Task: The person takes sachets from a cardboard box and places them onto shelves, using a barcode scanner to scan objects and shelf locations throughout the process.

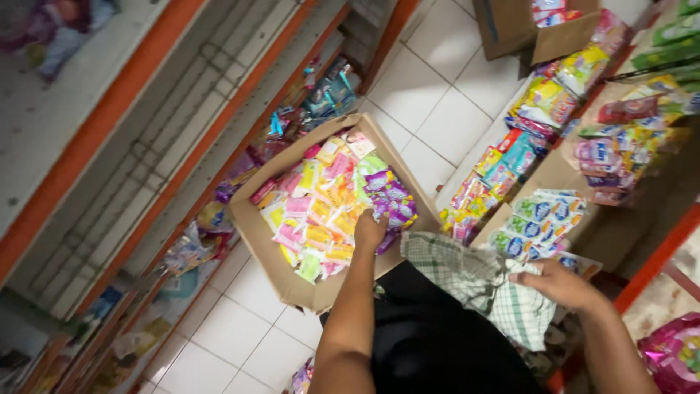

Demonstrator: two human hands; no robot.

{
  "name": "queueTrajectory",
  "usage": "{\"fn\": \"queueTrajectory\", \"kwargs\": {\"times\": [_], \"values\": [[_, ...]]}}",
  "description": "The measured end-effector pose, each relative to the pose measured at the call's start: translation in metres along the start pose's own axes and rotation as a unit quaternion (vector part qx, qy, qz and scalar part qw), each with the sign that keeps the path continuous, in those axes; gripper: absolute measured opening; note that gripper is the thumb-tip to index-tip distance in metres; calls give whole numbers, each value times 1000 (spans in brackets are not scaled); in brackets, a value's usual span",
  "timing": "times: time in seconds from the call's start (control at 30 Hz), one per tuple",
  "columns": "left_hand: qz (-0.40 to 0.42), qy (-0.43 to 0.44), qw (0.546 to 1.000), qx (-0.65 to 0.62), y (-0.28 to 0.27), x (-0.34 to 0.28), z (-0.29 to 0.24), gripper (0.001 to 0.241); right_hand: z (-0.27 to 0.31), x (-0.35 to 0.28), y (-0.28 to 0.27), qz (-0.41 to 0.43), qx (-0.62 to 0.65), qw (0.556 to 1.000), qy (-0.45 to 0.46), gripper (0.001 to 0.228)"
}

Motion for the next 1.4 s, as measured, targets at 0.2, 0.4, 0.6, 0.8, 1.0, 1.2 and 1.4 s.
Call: {"fn": "queueTrajectory", "kwargs": {"times": [0.2,0.4,0.6,0.8,1.0,1.2,1.4], "values": [[95,-14,972,213,32,16,-27,51,-25,-14,15,15,28,999,10,39],[75,48,982,166,12,-21,-24,61,2,-1,0,-25,52,996,-73,35],[116,-54,967,-219,-46,-82,-49,47,112,29,48,-45,150,966,-207,42],[-23,105,916,-387,-115,-142,-111,31,265,-21,143,-272,-140,810,-499,50],[-99,78,877,-464,-165,-191,-136,26,313,-40,140,-262,-18,810,-524,70],[-133,52,793,-592,-171,-218,-111,32,317,-38,140,-223,84,853,-464,58],[-66,13,788,-612,-173,-231,-86,35,288,11,144,-84,333,870,-354,35]]}}
Point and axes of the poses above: each hand's wrist, its own x-axis towards the middle knuckle, its own y-axis out of the palm, z = x × y, the point moved 4 cm from there along x, towards the middle knuckle, and after that the axes turned 2 degrees about -z, right-handed, at the moved point
